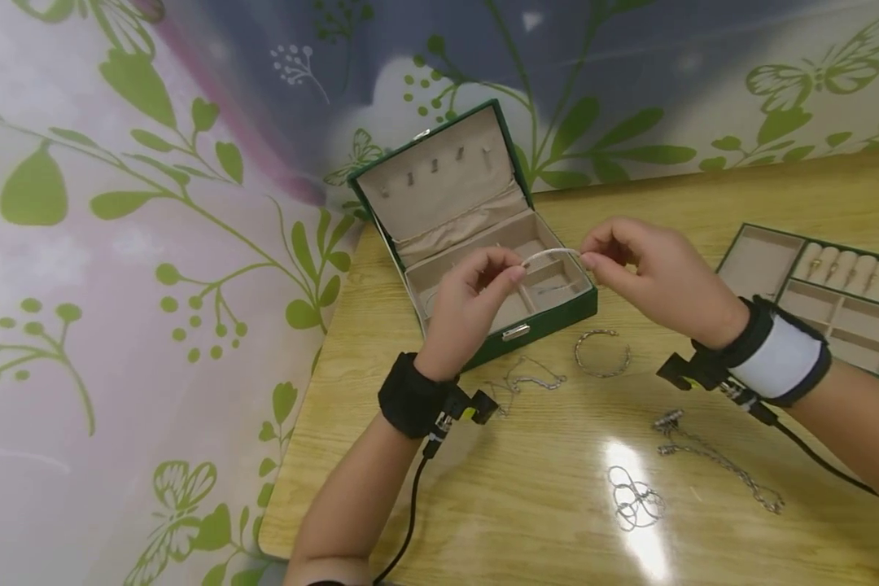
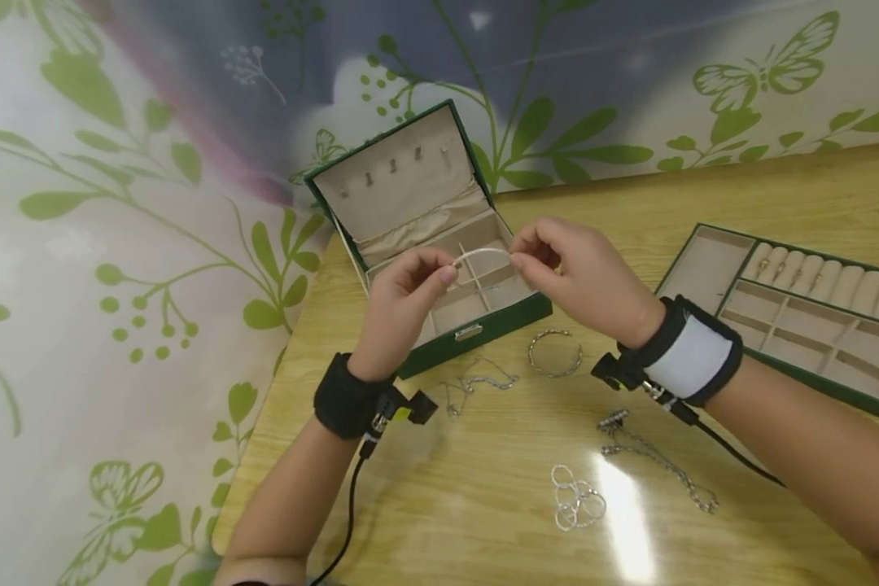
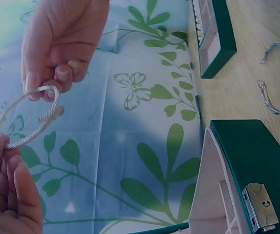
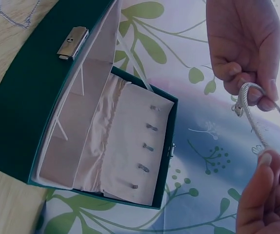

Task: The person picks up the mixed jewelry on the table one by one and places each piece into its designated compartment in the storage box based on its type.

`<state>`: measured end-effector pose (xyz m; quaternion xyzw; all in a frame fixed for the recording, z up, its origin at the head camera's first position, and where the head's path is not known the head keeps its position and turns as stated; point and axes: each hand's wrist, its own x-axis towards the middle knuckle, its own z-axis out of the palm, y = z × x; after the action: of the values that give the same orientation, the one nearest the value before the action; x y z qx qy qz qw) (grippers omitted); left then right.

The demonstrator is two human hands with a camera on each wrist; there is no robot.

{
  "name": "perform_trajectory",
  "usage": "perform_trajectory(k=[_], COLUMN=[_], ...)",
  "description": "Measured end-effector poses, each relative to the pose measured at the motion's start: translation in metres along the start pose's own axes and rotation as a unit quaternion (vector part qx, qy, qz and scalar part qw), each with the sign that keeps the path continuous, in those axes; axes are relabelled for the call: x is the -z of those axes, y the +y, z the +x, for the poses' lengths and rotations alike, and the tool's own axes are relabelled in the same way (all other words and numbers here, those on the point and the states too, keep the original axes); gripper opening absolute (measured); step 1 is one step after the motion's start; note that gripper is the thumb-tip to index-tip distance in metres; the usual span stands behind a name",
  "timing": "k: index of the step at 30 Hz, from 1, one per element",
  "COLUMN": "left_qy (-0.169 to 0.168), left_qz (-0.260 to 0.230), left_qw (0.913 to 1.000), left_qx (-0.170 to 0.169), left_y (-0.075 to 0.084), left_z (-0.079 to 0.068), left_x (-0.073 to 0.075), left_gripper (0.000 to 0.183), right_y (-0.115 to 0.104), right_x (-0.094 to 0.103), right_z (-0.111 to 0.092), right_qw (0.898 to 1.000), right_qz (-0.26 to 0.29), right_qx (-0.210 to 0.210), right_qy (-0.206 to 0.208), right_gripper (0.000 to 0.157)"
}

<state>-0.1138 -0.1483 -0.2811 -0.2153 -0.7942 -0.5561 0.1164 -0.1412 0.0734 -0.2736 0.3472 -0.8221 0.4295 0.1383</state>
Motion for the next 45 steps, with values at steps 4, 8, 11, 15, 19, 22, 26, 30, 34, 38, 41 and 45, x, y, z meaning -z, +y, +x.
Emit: perform_trajectory(k=[4, 8, 11, 15, 19, 22, 26, 30, 34, 38, 41, 45], left_qy=[0.014, 0.022, 0.028, 0.045, 0.078, 0.116, 0.167, 0.18, 0.178, 0.167, 0.148, 0.138], left_qz=[-0.017, -0.031, -0.026, 0.008, 0.022, 0.033, 0.042, 0.01, -0.025, -0.063, -0.061, -0.044], left_qw=[0.9995, 0.9985, 0.9981, 0.9968, 0.9913, 0.9794, 0.9485, 0.9193, 0.9027, 0.8958, 0.9039, 0.9192], left_qx=[0.023, 0.038, 0.049, 0.066, 0.104, 0.162, 0.266, 0.35, 0.391, 0.407, 0.397, 0.366], left_y=[-0.002, -0.005, -0.008, -0.017, -0.031, -0.045, -0.067, -0.087, -0.096, -0.099, -0.101, -0.105], left_z=[0.002, 0.003, 0.004, 0.001, -0.009, -0.018, -0.032, -0.041, -0.043, -0.042, -0.04, -0.039], left_x=[0.002, 0.005, 0.011, 0.024, 0.04, 0.05, 0.057, 0.055, 0.045, 0.029, 0.016, 0.008], left_gripper=[0.015, 0.015, 0.016, 0.022, 0.036, 0.049, 0.063, 0.071, 0.072, 0.068, 0.065, 0.065], right_y=[0.001, 0.002, 0.003, 0.005, 0.008, 0.011, 0.019, 0.032, 0.047, 0.063, 0.075, 0.083], right_x=[-0.004, -0.008, -0.011, -0.014, -0.017, -0.021, -0.032, -0.047, -0.064, -0.075, -0.078, -0.085], right_z=[0.005, 0.012, 0.019, 0.035, 0.055, 0.073, 0.095, 0.116, 0.135, 0.146, 0.146, 0.144], right_qw=[1.0, 0.999, 0.999, 0.998, 0.996, 0.995, 0.993, 0.99, 0.988, 0.983, 0.977, 0.968], right_qz=[0.019, 0.027, 0.028, 0.037, 0.026, 0.006, -0.014, -0.022, -0.037, -0.066, -0.084, -0.09], right_qx=[-0.016, -0.023, -0.029, -0.05, -0.079, -0.087, -0.088, -0.097, -0.093, -0.086, -0.087, -0.079], right_qy=[-0.002, -0.004, -0.013, -0.029, -0.037, -0.048, -0.072, -0.1, -0.121, -0.147, -0.173, -0.219], right_gripper=[0.006, 0.006, 0.008, 0.012, 0.013, 0.015, 0.017, 0.016, 0.016, 0.017, 0.018, 0.023])
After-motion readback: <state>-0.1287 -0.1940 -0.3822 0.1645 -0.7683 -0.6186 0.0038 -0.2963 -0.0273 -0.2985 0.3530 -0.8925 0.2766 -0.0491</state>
